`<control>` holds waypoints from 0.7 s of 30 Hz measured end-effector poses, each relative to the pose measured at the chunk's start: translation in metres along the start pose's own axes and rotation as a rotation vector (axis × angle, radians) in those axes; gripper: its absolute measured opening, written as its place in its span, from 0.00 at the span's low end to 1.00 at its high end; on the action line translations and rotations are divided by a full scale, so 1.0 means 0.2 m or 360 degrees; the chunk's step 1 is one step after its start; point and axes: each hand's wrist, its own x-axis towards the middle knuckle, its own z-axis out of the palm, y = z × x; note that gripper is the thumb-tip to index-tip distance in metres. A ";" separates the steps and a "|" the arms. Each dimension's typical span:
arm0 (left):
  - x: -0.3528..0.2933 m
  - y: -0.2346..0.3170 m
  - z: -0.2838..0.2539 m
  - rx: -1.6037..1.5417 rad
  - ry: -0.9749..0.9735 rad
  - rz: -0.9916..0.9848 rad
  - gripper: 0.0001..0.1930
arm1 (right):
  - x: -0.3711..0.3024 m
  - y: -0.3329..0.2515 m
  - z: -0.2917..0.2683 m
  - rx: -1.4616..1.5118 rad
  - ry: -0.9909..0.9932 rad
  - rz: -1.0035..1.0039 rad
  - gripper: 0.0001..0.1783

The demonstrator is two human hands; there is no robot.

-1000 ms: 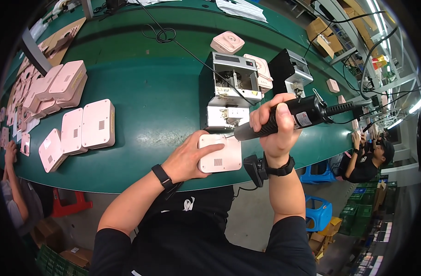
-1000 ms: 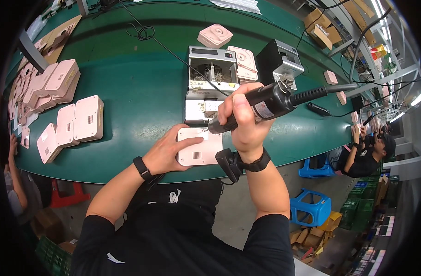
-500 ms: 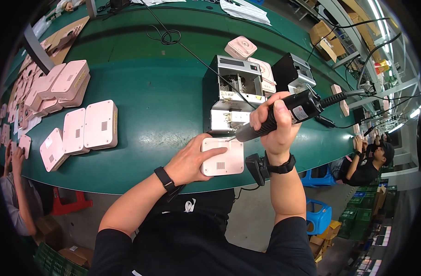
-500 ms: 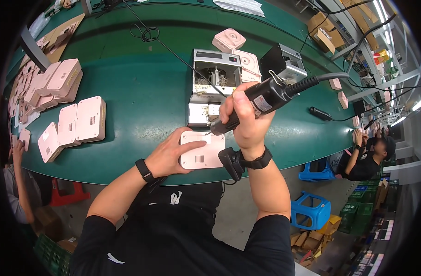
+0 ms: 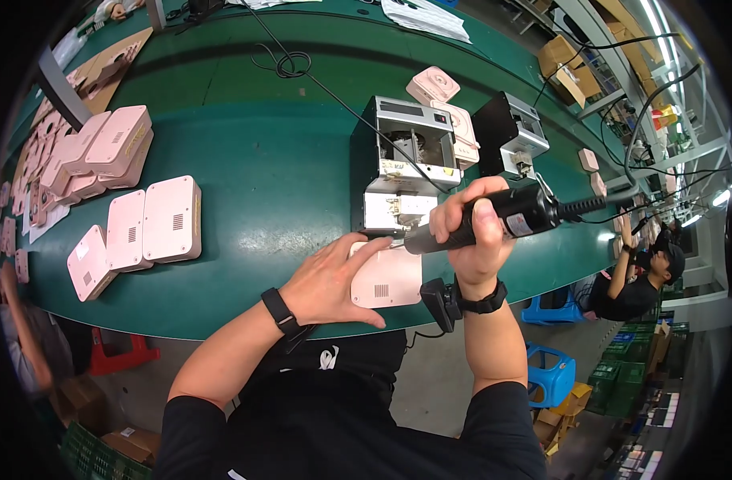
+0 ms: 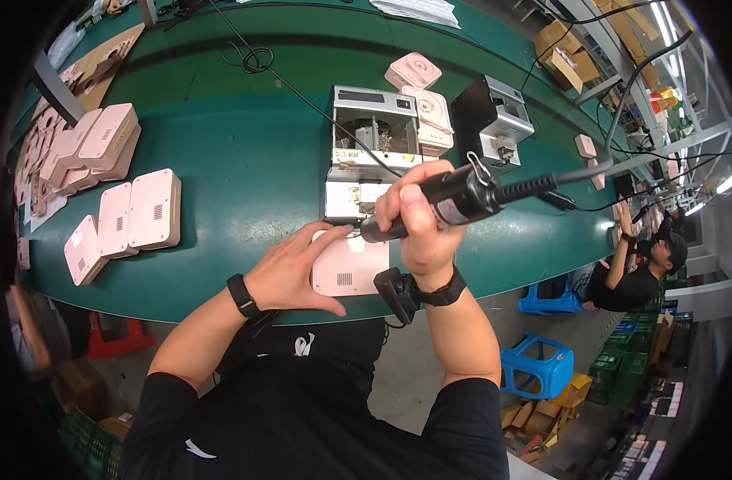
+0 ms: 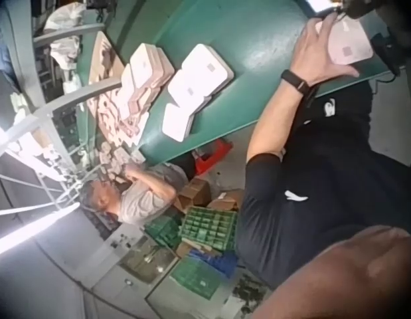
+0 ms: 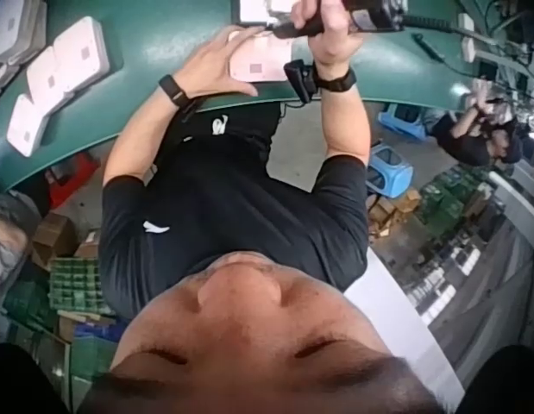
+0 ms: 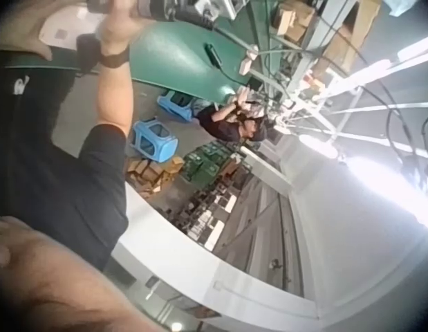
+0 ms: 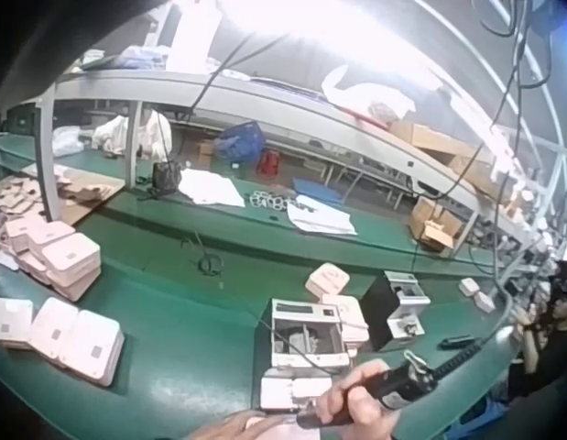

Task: The person assembles electronic devices by picking up a pink housing, placing it on a fixture to receive screws, and driving screws into it with a power screwdriver. Each completed device is then moved aside before the process is repeated with the next housing.

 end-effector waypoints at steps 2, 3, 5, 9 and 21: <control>0.02 0.02 -0.01 0.0099 -0.0044 -0.0001 0.50 | -0.03 0.00 -0.01 0.0052 -0.0027 -0.0025 0.14; 0.03 0.03 -0.01 0.0196 -0.0087 -0.0004 0.50 | -0.04 0.00 -0.02 0.0080 -0.0042 -0.0038 0.14; 0.04 0.04 -0.02 0.0299 -0.0131 -0.0005 0.51 | -0.05 0.01 -0.02 0.0094 -0.0046 -0.0062 0.15; 0.05 0.05 -0.02 0.0424 -0.0152 -0.0039 0.50 | -0.07 -0.02 -0.04 0.0142 -0.0032 -0.0111 0.15; 0.04 0.08 0.00 0.0405 -0.0119 -0.0131 0.53 | -0.06 -0.03 -0.02 0.0134 0.0025 -0.0125 0.15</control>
